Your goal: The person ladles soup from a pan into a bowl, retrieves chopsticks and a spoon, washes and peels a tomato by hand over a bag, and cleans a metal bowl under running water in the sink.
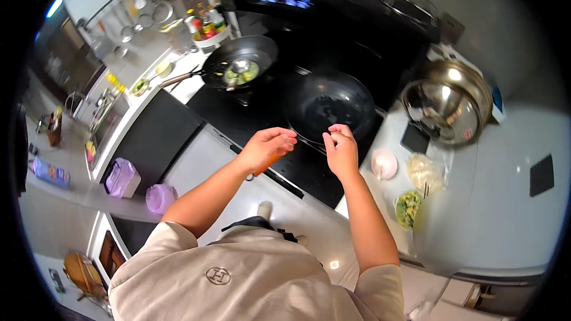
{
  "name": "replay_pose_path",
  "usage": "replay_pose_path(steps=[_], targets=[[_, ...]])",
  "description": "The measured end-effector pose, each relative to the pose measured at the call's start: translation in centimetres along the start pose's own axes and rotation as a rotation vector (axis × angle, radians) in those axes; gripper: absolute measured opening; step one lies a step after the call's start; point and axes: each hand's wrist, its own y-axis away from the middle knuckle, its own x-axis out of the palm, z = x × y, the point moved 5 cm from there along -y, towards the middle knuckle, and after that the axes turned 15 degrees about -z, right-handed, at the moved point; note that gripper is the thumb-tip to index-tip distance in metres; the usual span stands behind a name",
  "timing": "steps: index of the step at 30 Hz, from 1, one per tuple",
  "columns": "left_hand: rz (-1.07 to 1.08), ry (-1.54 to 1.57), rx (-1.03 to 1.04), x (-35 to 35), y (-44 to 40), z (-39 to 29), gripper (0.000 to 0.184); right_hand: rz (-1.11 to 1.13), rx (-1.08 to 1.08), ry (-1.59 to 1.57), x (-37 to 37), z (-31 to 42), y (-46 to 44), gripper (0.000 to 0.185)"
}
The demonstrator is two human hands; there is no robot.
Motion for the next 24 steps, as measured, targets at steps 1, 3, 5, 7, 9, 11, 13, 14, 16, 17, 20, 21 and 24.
replay_pose_path(steps=[1, 3, 5, 7, 9, 11, 13, 14, 16, 17, 20, 21, 24], targets=[[-0.047, 0.017, 0.007, -2.2, 0.2, -0.1, 0.027, 0.039, -0.021, -0.020, 1.4, 1.0, -0.5, 0.021], [-0.145, 0.028, 0.017, -6.7, 0.5, -0.4, 0.027, 0.117, -0.062, -0.052, 4.5, 3.2, -1.4, 0.020], [-0.207, 0.041, 0.038, -10.9, 0.3, -0.2, 0.027, 0.175, -0.064, -0.074, 7.7, 5.6, -2.4, 0.021], [-0.258, 0.061, 0.050, -15.0, 0.3, -0.3, 0.027, 0.213, -0.118, -0.085, 11.5, 7.9, -3.0, 0.022], [-0.304, 0.086, 0.055, -19.8, 0.3, -0.3, 0.028, 0.261, -0.123, -0.122, 16.2, 10.3, -3.2, 0.022], [-0.339, 0.115, 0.065, -25.3, 0.2, 0.6, 0.028, 0.327, -0.098, -0.159, 21.4, 13.4, -2.9, 0.021], [-0.392, 0.124, 0.062, -30.9, 0.6, 1.2, 0.028, 0.319, -0.110, -0.249, 27.5, 15.6, -2.2, 0.019], [-0.426, 0.119, 0.061, -34.1, 0.6, 1.6, 0.029, 0.316, -0.108, -0.288, 30.3, 16.8, -1.6, 0.018], [-0.494, 0.115, 0.046, -39.8, 1.4, 2.7, 0.029, 0.347, -0.227, -0.273, 36.0, 19.4, -0.5, 0.004], [-0.538, 0.098, 0.032, -42.5, 1.9, 3.2, 0.028, 0.403, -0.122, -0.321, 38.5, 20.2, 0.4, 0.008], [-0.648, 0.156, 0.020, -50.2, 3.9, 3.9, 0.028, 0.538, -0.040, -0.373, 45.9, 24.5, 2.1, 0.022], [-0.686, 0.154, 0.020, -52.3, 4.7, 3.8, 0.028, 0.571, -0.032, -0.372, 47.9, 25.7, 2.6, 0.022], [-0.799, 0.178, -0.005, -57.6, 6.2, 4.9, 0.028, 0.682, -0.024, -0.374, 53.9, 28.6, 4.0, 0.022]])
